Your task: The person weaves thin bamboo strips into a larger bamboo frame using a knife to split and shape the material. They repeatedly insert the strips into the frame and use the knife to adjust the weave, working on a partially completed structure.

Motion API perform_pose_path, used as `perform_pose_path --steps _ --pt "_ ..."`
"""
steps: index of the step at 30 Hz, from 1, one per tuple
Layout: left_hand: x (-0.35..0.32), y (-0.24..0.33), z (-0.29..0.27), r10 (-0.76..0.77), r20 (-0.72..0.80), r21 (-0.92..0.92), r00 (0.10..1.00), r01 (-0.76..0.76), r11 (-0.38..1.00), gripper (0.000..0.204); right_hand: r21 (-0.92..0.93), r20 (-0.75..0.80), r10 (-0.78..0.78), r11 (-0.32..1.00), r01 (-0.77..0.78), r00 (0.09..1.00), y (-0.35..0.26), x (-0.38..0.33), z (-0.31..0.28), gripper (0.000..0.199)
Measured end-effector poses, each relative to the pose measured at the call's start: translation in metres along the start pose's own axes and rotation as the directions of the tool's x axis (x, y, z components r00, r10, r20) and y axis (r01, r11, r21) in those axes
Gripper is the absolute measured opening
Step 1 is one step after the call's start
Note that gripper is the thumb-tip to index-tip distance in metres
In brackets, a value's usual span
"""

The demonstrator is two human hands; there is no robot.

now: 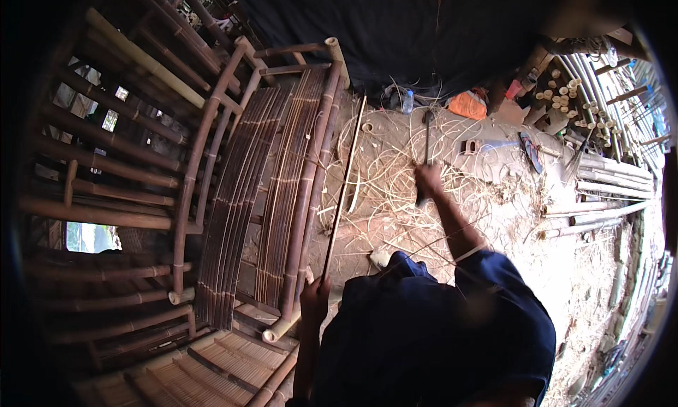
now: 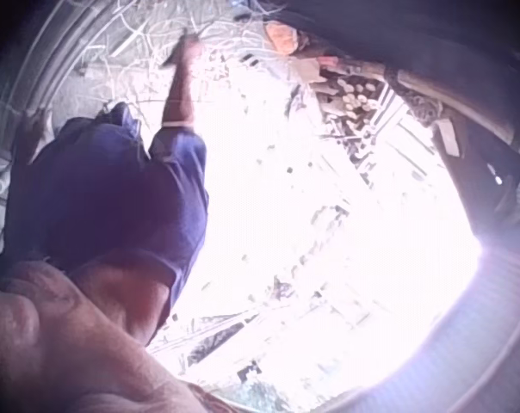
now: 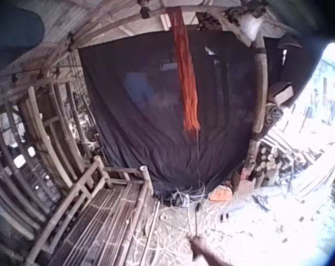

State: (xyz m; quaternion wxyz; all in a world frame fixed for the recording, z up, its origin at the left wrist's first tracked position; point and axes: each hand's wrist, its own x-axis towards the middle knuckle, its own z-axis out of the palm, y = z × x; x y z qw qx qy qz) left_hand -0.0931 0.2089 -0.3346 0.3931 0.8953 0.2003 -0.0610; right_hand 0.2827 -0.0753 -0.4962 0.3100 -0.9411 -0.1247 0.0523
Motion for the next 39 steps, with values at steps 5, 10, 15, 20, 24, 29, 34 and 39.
perform_pose_path --steps 5,10,15,20,24,29,34,39 --pt "0.066 -0.007 0.060 -0.252 0.328 -0.341 0.910 0.363 0.867 0.050 0.677 0.427 0.254 0.546 -0.493 0.868 -0.113 -0.167 0.035 0.038" --pt "0.106 0.025 0.075 -0.218 0.558 -0.436 0.801 0.506 0.744 0.060 0.828 0.404 0.045 0.407 -0.386 0.914 -0.147 -0.142 0.021 0.034" --pt "0.062 -0.060 0.001 -0.137 -0.022 -0.318 0.990 0.123 0.940 0.051 0.985 0.005 -0.295 0.166 0.046 0.955 -0.090 -0.065 0.037 0.043" --pt "-0.051 -0.145 -0.033 -0.457 0.618 -0.248 0.640 0.710 0.659 0.062 0.896 0.231 0.124 0.359 -0.261 0.965 -0.112 0.036 -0.014 0.028" --pt "-0.060 -0.089 -0.027 -0.234 0.538 -0.250 0.810 0.419 0.873 0.027 0.944 0.111 0.090 0.303 -0.133 0.990 -0.136 0.082 -0.055 0.032" --pt "-0.037 -0.075 -0.012 -0.055 0.232 -0.326 0.971 0.131 0.936 0.021 0.313 -0.033 0.137 0.942 -0.120 0.990 -0.150 0.075 -0.097 0.077" --pt "0.036 -0.001 0.000 -0.160 0.272 -0.400 0.949 0.263 0.878 0.027 -0.611 -0.391 -0.691 0.689 0.389 0.608 -0.107 0.001 -0.033 0.048" --pt "0.073 -0.018 0.031 -0.150 0.094 -0.312 0.984 0.172 0.934 0.028 -0.194 0.020 -0.449 0.875 0.444 0.894 -0.142 -0.090 0.019 0.062"
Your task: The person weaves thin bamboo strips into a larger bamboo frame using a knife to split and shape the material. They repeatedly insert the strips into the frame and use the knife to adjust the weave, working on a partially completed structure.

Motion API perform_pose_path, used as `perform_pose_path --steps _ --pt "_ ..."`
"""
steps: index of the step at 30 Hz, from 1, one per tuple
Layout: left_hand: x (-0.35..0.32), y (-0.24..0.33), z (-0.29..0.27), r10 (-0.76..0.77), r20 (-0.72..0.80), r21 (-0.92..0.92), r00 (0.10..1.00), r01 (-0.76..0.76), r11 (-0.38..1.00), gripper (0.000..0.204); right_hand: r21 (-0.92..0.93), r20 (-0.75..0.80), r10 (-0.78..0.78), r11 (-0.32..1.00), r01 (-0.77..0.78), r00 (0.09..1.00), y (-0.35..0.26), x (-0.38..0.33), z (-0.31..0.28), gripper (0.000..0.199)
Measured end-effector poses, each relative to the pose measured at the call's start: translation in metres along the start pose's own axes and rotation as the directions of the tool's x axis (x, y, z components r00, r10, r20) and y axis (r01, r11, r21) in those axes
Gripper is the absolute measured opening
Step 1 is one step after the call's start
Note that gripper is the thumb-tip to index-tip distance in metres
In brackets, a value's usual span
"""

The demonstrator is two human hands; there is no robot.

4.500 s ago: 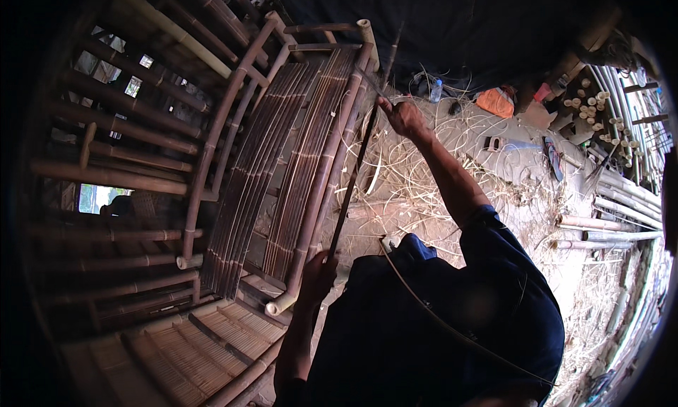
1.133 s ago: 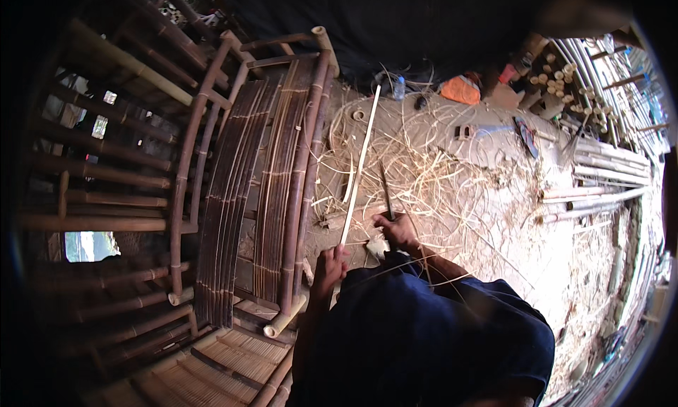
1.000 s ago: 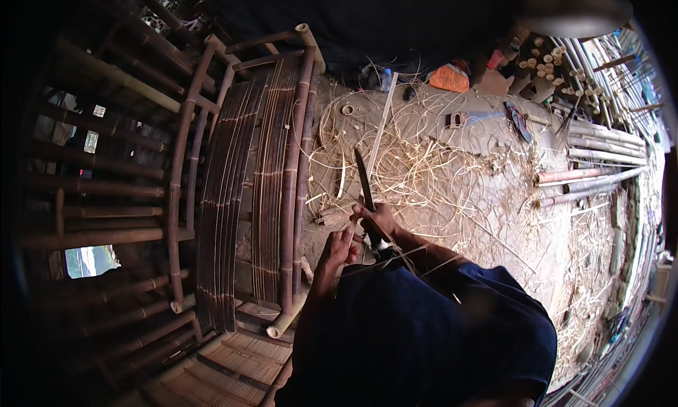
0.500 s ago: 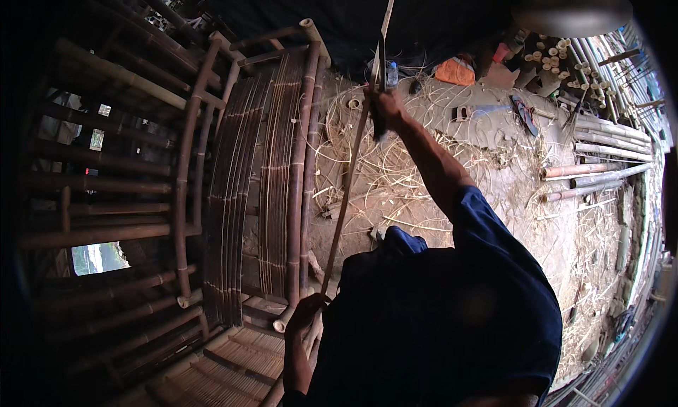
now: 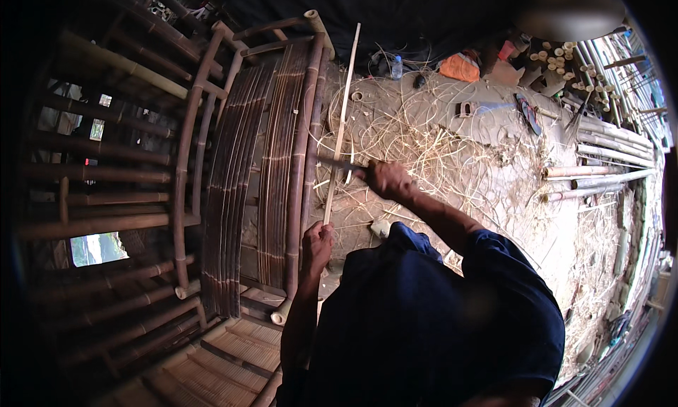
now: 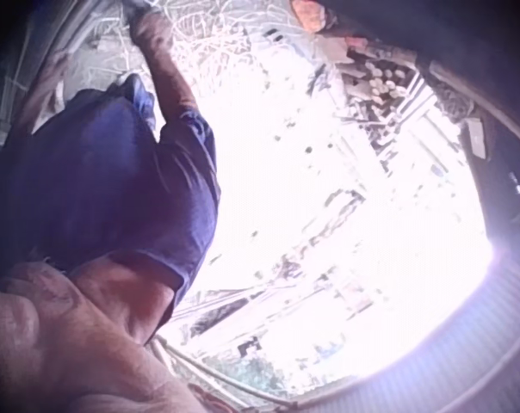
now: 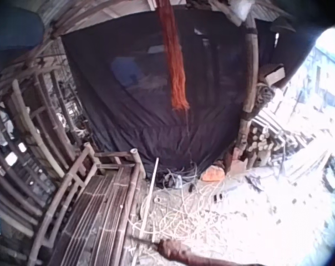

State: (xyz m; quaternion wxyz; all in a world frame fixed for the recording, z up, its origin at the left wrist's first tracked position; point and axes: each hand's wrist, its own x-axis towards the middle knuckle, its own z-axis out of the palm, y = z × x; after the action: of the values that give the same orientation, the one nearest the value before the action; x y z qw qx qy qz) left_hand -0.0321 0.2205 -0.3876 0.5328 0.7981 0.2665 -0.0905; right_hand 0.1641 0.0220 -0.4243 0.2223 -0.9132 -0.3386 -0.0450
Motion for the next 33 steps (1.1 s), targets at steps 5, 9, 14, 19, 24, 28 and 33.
perform_pose_path --steps 5,9,14,19,24,28,33 --pt "-0.002 0.019 0.010 0.416 -0.190 0.528 0.889 -0.265 0.807 0.021 -0.200 -0.183 -0.122 0.976 0.085 0.975 -0.038 -0.022 -0.002 0.071" --pt "-0.052 0.043 -0.002 0.368 -0.115 0.503 0.923 -0.266 0.823 0.019 -0.465 -0.477 -0.049 0.862 -0.204 0.878 0.047 0.023 0.047 0.071" --pt "-0.076 0.070 -0.018 0.327 -0.130 0.431 0.936 -0.244 0.869 0.021 -0.055 0.226 0.239 0.971 -0.232 0.944 0.035 0.063 -0.064 0.070" --pt "-0.094 0.071 -0.037 0.212 -0.135 0.449 0.968 -0.131 0.884 0.024 -0.108 -0.093 -0.289 0.954 0.279 0.953 0.001 0.040 -0.043 0.057" --pt "-0.110 0.062 -0.031 0.240 -0.145 0.419 0.960 -0.160 0.894 0.029 -0.169 0.070 0.026 0.986 -0.014 0.997 0.065 0.083 -0.073 0.069" --pt "-0.168 0.045 -0.055 0.238 -0.194 0.403 0.952 -0.144 0.904 0.023 -0.179 -0.084 0.267 0.944 -0.278 0.960 0.095 0.110 -0.098 0.065" --pt "-0.226 -0.041 -0.080 0.402 -0.091 0.548 0.911 -0.290 0.784 0.018 0.473 0.027 0.492 0.760 -0.445 0.870 0.193 0.126 -0.131 0.067"
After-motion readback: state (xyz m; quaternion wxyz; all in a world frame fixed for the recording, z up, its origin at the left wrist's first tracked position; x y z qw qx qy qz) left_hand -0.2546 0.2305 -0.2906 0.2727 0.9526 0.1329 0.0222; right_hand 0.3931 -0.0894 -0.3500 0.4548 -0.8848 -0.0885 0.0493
